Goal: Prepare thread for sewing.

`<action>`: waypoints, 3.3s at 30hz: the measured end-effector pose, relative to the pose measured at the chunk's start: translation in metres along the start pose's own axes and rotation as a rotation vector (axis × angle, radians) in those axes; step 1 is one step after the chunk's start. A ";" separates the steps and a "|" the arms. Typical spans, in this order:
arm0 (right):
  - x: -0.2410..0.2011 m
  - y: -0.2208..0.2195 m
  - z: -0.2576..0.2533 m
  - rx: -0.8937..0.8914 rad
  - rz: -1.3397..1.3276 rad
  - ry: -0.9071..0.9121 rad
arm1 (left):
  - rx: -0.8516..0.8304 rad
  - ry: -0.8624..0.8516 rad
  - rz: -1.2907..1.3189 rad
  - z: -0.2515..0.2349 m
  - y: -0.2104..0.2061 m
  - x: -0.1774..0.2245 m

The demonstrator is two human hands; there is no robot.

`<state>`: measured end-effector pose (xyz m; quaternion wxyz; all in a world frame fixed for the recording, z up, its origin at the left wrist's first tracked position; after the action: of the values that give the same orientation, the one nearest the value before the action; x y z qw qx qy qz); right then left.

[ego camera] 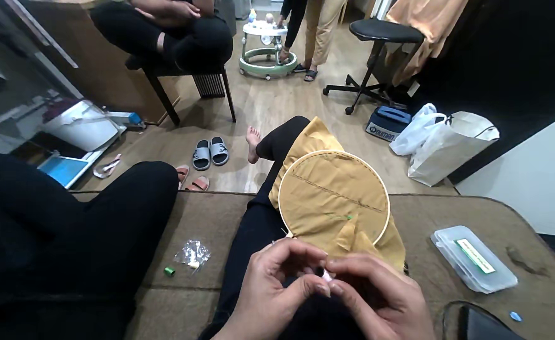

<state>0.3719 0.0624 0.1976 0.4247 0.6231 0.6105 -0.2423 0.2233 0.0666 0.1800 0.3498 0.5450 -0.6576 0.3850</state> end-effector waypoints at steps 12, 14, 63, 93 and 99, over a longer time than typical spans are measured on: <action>-0.010 -0.012 -0.002 -0.073 0.280 0.087 | 0.001 -0.026 -0.159 0.007 -0.002 -0.005; -0.008 -0.013 -0.002 -0.086 0.285 0.090 | -0.003 0.023 -0.116 0.006 -0.002 -0.010; 0.025 0.036 -0.006 0.185 -0.271 -0.168 | -0.020 0.156 0.229 0.012 -0.006 -0.015; -0.008 0.008 0.003 0.012 -0.006 0.147 | 0.000 -0.508 -0.470 0.020 -0.004 0.045; -0.010 0.007 0.004 0.009 0.013 0.158 | 0.005 -0.616 -0.587 0.024 -0.012 0.052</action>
<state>0.3779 0.0544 0.2052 0.3740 0.6461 0.6369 -0.1926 0.2255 0.0206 0.2158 0.2305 0.7996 -0.5472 0.0899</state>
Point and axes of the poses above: each hand's wrist, its own z-axis away from the middle knuckle, its own y-axis out of the back of the hand, x = y × z, the point moved 10 cm from there along -z, towards the middle knuckle, and after that the axes turned 5 degrees about x, right-handed, at the moved point
